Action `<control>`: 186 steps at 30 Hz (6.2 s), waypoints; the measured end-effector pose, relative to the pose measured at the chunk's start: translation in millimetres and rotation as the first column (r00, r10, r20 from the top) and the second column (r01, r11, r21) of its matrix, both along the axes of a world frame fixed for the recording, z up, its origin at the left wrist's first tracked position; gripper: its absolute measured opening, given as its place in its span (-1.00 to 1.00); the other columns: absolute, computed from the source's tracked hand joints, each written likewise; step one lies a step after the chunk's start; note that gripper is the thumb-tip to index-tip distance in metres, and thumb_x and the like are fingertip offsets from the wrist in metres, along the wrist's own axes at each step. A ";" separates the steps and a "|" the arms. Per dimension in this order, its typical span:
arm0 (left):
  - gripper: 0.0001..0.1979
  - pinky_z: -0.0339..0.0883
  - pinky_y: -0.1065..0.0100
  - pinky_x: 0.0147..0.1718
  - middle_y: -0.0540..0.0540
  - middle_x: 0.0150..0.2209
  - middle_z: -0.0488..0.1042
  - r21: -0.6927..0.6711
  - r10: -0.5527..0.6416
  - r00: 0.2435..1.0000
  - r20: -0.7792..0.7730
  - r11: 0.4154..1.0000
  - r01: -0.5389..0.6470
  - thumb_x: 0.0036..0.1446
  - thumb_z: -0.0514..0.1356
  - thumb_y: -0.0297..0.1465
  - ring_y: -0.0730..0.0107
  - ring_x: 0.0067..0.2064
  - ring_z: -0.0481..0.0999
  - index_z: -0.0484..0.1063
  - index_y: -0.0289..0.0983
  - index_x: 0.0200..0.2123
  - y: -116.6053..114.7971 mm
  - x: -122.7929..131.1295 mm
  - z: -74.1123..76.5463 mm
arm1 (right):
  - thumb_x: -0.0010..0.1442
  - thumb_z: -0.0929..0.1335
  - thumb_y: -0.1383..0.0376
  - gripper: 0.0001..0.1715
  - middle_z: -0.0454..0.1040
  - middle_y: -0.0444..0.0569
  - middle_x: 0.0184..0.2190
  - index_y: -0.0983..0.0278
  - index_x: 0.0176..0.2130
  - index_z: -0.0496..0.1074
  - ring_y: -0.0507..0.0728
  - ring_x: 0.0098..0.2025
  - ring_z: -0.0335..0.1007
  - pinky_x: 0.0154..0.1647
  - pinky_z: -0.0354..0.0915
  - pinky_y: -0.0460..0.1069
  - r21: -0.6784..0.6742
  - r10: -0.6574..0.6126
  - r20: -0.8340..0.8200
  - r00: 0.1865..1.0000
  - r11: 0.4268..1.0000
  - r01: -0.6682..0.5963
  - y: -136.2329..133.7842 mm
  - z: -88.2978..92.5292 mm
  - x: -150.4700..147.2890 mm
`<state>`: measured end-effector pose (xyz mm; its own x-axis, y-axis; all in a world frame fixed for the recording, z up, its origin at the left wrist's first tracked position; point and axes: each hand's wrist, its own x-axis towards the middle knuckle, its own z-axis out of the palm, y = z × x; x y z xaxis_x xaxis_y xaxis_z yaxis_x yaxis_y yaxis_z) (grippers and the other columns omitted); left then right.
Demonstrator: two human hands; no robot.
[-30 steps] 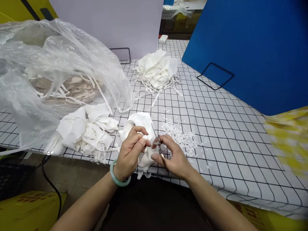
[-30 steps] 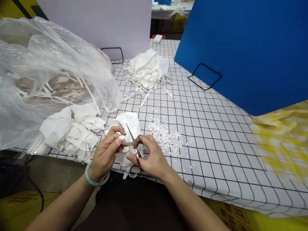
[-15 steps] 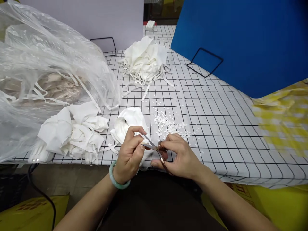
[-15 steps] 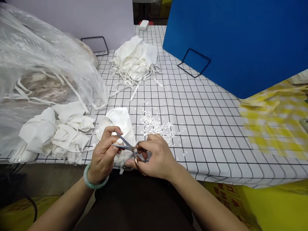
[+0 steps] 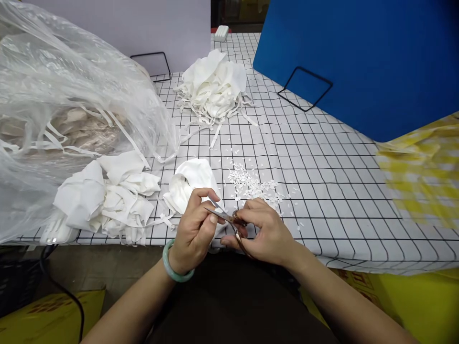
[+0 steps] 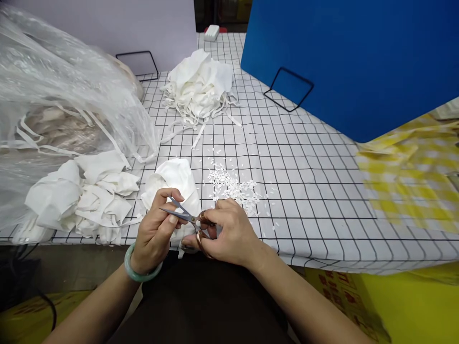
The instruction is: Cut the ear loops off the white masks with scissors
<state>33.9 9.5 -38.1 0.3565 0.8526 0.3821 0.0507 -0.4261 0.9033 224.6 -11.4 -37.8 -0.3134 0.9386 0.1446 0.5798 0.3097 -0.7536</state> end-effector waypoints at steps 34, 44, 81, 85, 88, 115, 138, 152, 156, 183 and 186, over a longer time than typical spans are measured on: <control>-0.60 0.48 0.07 -0.09 -0.20 0.01 0.42 0.124 0.346 0.696 -0.629 0.929 -0.349 0.11 0.35 -0.20 0.06 0.00 0.48 0.43 -0.23 -0.03 31.0 -91.6 8.6 | 0.03 0.50 0.15 -0.59 0.42 -0.07 -0.34 0.18 -0.18 0.33 0.16 -0.39 0.33 -0.42 0.29 0.05 -0.404 -0.256 -0.006 0.967 0.885 0.232 11.0 -27.5 -22.1; -0.79 0.37 0.32 -0.43 0.01 -0.48 0.45 -0.049 0.159 0.809 -0.566 0.973 -0.225 0.34 0.05 -0.35 0.34 -0.43 0.47 0.39 -0.24 -0.35 77.9 -65.8 33.9 | 0.15 0.43 0.20 -0.73 0.32 -0.15 -0.35 0.18 -0.26 0.25 0.03 -0.41 0.26 -0.47 0.22 -0.08 -0.281 -0.256 -0.563 0.786 0.953 0.109 65.9 28.4 -32.9; -0.86 0.38 0.24 -0.23 -0.12 -0.21 0.34 0.303 0.666 0.654 -0.359 0.746 -0.593 0.19 0.07 -0.57 0.24 -0.19 0.40 0.28 -0.22 -0.25 26.8 -92.0 -21.1 | 0.06 0.48 0.18 -0.64 0.33 -0.12 -0.35 0.19 -0.31 0.24 0.10 -0.30 0.30 -0.29 0.28 -0.01 -0.491 -0.110 -0.555 0.825 0.843 -0.218 23.6 -3.7 -46.9; -0.63 0.26 -0.10 0.14 -0.28 0.05 0.35 0.397 0.607 0.585 -0.539 0.795 -0.459 0.04 0.05 -0.68 -0.06 0.17 0.31 0.39 -0.27 -0.10 76.7 -96.7 -11.7 | 0.07 0.46 0.22 -0.70 0.30 -0.12 -0.34 0.19 -0.32 0.25 0.08 -0.31 0.26 -0.32 0.27 -0.05 -0.540 -0.162 -0.443 0.882 0.833 -0.118 -7.3 -26.0 -44.8; -0.58 0.25 -0.09 0.19 -0.22 0.06 0.44 0.270 0.333 0.632 -0.700 0.942 -0.198 0.03 0.03 -0.68 0.01 0.17 0.37 0.47 -0.24 -0.11 104.2 -95.2 -3.3 | 0.06 0.44 0.28 -0.75 0.33 -0.11 -0.32 0.19 -0.31 0.27 0.09 -0.28 0.30 -0.28 0.30 -0.05 -0.535 -0.154 -0.344 0.926 0.843 -0.058 -16.8 -30.4 -39.5; -0.87 0.33 0.24 -0.22 -0.09 -0.31 0.41 0.076 0.126 0.809 -0.574 0.992 -0.100 0.27 0.12 -0.35 0.25 -0.23 0.40 0.35 -0.25 -0.34 38.4 -37.1 -8.0 | 0.00 0.40 0.26 -0.76 0.30 -0.12 -0.33 0.19 -0.32 0.27 0.10 -0.28 0.28 -0.30 0.25 -0.04 -0.465 -0.374 -0.371 0.850 0.867 0.179 -5.5 -30.1 -29.9; -0.82 0.24 0.46 -0.53 -0.09 -0.36 0.43 -0.518 0.126 0.983 -0.135 0.836 -0.179 0.18 0.04 -0.32 0.51 -0.47 0.35 0.23 -0.27 -0.43 63.8 -34.2 16.9 | 0.12 0.38 0.29 -0.80 0.39 -0.09 -0.27 0.18 -0.27 0.26 0.14 -0.21 0.35 -0.13 0.30 0.05 -0.429 -0.287 -0.329 0.900 0.894 0.129 -17.6 -37.8 -27.6; -0.76 -0.12 0.60 -0.64 0.17 -0.60 0.15 -0.821 0.052 0.984 0.172 0.560 0.114 0.18 0.33 -0.26 0.69 -0.62 -0.01 0.37 -0.27 -0.29 0.6 -70.7 30.5 | -0.08 0.43 0.35 -0.69 0.39 -0.14 -0.32 0.19 -0.29 0.31 0.08 -0.28 0.31 -0.21 0.32 0.02 -0.211 -0.240 -0.647 0.724 0.968 0.132 51.1 -17.9 -67.8; -0.74 0.24 0.50 -0.40 -0.01 -0.40 0.38 -0.704 0.030 0.999 0.033 0.710 0.002 0.27 0.24 -0.22 0.52 -0.38 0.34 0.47 -0.32 -0.32 0.3 -68.8 22.5 | -0.13 0.38 0.41 -0.69 0.37 -0.18 -0.35 0.18 -0.31 0.31 0.07 -0.31 0.28 -0.26 0.27 -0.01 -0.169 -0.190 -0.635 0.749 0.980 0.106 58.7 -8.2 -61.5; -0.68 0.34 0.29 -0.24 -0.13 -0.20 0.32 -0.368 0.151 0.977 0.150 0.926 -0.087 0.41 0.06 -0.25 0.31 -0.22 0.38 0.49 -0.25 -0.33 2.9 -20.5 12.7 | 0.04 0.49 0.03 -0.57 0.43 -0.08 -0.26 0.17 -0.23 0.33 0.16 -0.20 0.39 -0.15 0.36 0.07 -0.387 -0.133 -0.534 0.835 0.917 -0.101 16.6 -14.4 -52.8; -0.69 0.33 0.25 -0.12 -0.16 -0.20 0.30 -0.271 0.142 0.988 0.067 0.955 -0.119 0.42 0.04 -0.28 0.19 -0.03 0.35 0.47 -0.25 -0.33 -1.8 -16.2 11.1 | 0.07 0.48 -0.06 -0.56 0.45 0.00 -0.24 0.19 -0.25 0.42 0.23 -0.15 0.37 -0.09 0.33 0.16 -0.232 -0.071 -0.241 0.968 0.973 0.014 12.0 -2.9 -27.9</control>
